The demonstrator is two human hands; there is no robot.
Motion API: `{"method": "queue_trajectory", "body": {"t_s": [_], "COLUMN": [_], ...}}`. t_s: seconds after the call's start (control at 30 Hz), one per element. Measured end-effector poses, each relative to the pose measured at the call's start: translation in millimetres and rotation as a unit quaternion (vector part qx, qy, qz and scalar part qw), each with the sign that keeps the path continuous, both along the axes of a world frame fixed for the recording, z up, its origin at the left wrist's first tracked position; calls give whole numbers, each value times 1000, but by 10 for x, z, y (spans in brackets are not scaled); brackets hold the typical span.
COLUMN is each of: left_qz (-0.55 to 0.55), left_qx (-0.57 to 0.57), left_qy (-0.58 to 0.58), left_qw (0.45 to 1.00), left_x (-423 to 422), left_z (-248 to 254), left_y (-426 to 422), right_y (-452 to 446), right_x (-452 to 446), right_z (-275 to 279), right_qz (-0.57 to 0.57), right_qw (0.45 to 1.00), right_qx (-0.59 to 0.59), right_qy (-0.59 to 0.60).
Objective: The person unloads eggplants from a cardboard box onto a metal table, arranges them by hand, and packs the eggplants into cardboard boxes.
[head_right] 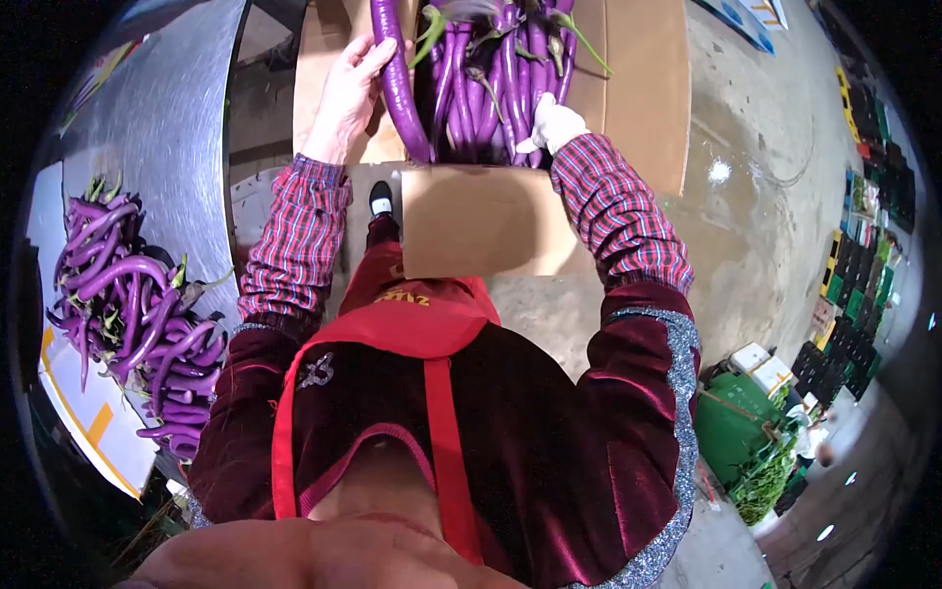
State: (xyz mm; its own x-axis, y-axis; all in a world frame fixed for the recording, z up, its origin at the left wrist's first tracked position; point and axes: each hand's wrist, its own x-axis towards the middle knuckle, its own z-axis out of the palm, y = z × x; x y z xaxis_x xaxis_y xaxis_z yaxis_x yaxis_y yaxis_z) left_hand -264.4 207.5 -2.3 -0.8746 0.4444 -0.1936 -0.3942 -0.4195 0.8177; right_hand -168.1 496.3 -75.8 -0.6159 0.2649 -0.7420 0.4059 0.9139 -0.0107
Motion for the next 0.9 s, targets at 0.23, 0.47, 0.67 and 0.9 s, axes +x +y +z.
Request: {"method": "queue_trajectory", "body": {"t_s": [0.23, 0.47, 0.67, 0.9], "left_qz": [8, 6, -11, -19], "left_qx": [35, 48, 43, 65], "left_qy": [0, 4, -13, -31], "left_qw": [999, 999, 999, 997], "left_x": [81, 68, 52, -1], "left_z": [190, 126, 82, 34], "left_y": [-83, -168, -125, -151], "right_y": [123, 18, -151, -283], "right_x": [69, 30, 117, 162], "right_z": [-253, -174, -138, 229], "right_qz": [9, -71, -394, -200], "right_qw": [994, 992, 886, 946], "right_qx": [70, 26, -128, 101], "right_qy": [85, 98, 210, 233]}}
